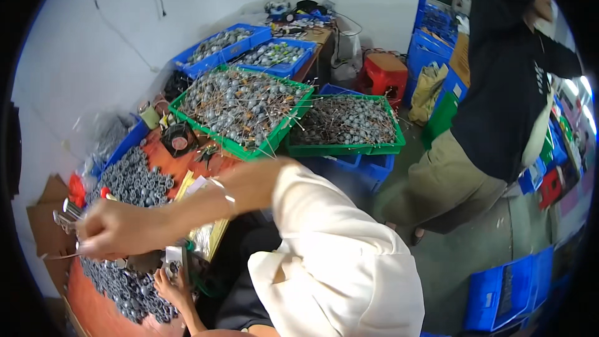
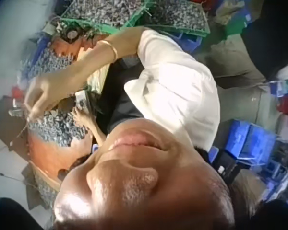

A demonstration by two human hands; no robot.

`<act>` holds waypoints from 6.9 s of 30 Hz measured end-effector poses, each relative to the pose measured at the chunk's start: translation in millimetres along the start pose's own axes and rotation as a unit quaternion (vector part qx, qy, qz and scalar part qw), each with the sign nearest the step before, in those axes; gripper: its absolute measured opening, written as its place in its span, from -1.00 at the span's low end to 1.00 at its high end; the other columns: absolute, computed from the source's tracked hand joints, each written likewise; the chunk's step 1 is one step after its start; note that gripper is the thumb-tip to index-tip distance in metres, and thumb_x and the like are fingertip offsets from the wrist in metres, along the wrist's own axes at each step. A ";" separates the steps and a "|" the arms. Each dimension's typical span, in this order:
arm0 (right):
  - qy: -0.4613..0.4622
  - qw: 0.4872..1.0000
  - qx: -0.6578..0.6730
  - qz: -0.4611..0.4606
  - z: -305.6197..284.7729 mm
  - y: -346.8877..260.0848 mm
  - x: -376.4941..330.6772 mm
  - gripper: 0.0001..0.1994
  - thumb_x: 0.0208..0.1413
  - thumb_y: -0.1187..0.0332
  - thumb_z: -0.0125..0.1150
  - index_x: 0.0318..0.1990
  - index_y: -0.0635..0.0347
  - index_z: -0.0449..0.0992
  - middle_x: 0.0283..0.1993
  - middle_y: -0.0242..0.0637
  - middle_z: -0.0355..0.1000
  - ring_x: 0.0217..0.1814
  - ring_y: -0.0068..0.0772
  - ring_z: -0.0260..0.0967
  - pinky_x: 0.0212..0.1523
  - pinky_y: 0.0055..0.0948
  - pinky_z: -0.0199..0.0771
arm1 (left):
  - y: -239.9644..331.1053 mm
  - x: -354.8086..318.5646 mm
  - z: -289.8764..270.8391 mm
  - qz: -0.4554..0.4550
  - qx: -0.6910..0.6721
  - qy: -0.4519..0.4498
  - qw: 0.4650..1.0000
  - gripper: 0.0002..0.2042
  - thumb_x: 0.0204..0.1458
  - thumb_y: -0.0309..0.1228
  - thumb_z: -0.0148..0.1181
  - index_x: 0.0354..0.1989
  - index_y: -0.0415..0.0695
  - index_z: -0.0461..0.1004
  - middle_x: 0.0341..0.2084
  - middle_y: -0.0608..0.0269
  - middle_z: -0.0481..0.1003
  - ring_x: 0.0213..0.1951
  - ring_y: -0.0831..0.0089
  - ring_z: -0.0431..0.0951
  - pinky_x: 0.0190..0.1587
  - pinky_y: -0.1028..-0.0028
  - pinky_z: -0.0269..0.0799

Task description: Manually assemble and press small mechanical components using a manual press tool.

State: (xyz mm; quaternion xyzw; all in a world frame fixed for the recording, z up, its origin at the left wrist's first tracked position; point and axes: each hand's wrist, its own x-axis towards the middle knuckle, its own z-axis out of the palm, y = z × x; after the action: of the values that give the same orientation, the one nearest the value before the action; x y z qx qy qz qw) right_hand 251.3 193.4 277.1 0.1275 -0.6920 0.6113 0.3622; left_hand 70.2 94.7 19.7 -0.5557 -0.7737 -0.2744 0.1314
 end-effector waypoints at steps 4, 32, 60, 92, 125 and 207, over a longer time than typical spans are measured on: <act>0.046 0.952 -0.279 -0.115 12.0 -87.3 76.2 -0.88 0.02 0.39 0.11 -0.48 0.21 0.46 -0.59 -0.40 0.34 -0.64 -0.59 0.20 -0.61 -0.55 0.21 | -15.3 -21.3 -10.1 0.021 0.007 0.070 0.997 -0.47 0.03 -0.10 0.15 0.09 -0.22 0.34 0.04 -0.09 0.32 0.13 -0.01 0.25 0.13 0.09 0.13; -0.201 0.385 -0.833 -0.342 -31.1 -87.9 124.5 -0.82 -0.12 0.26 0.09 -0.60 0.15 0.35 -0.66 -0.24 0.35 -0.53 -0.28 0.44 -0.52 -0.30 0.44 | -36.8 -61.0 4.9 -0.075 0.024 0.032 0.996 -0.49 -0.03 -0.40 0.18 0.17 -0.07 0.31 0.27 0.06 0.12 0.31 0.05 0.03 0.31 -0.05 -0.25; -0.044 0.945 -0.324 -0.002 -27.9 164.6 -158.0 -0.84 -0.10 0.45 0.29 -0.59 0.22 0.42 -0.65 -0.23 0.27 -0.67 -0.21 0.23 -0.64 -0.30 0.20 | -61.8 -29.4 9.6 -0.015 0.049 0.066 0.996 -0.69 -0.07 -0.53 0.17 -0.09 -0.09 0.51 -0.01 0.05 0.37 0.06 0.08 0.33 0.11 0.20 0.23; 0.094 0.909 0.043 0.405 23.7 192.8 -131.3 -0.75 0.13 0.29 0.17 -0.54 0.20 0.42 -0.67 -0.51 0.29 -0.69 -0.78 0.15 -0.67 -0.72 0.10 | 19.6 -21.1 -24.5 -0.333 -0.839 0.107 0.418 -0.62 0.26 -0.39 -0.18 0.21 -0.27 0.14 0.00 -0.05 0.36 0.07 0.20 0.40 0.14 0.30 0.36; 0.115 0.928 -0.060 0.350 23.4 169.0 -133.0 -0.81 -0.05 0.46 0.20 -0.62 0.30 0.36 -0.71 -0.49 0.25 -0.63 -0.77 0.12 -0.61 -0.60 0.10 | 47.6 -25.7 -15.3 -0.227 -0.778 0.091 0.578 -0.61 0.27 -0.38 -0.17 0.24 -0.22 0.11 -0.01 -0.10 0.40 0.02 0.15 0.46 0.14 0.23 0.33; 0.050 0.909 -0.317 0.265 -4.6 219.2 -126.7 -0.89 0.02 0.32 0.22 -0.43 0.14 0.51 -0.56 -0.29 0.50 -0.53 -0.28 0.48 -0.47 -0.39 0.41 | 4.7 1.3 -12.5 -0.158 -0.268 0.007 0.950 -0.79 -0.22 -0.56 0.32 -0.33 -0.08 0.61 -0.57 0.24 0.37 -0.52 0.34 0.40 -0.45 0.41 0.29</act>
State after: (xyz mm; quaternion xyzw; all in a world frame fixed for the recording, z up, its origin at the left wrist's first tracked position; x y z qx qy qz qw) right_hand 206.4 212.2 28.6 -0.2128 -0.8387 0.4391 0.2418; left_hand 72.8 89.6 31.8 -0.4393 -0.7484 -0.4931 -0.0618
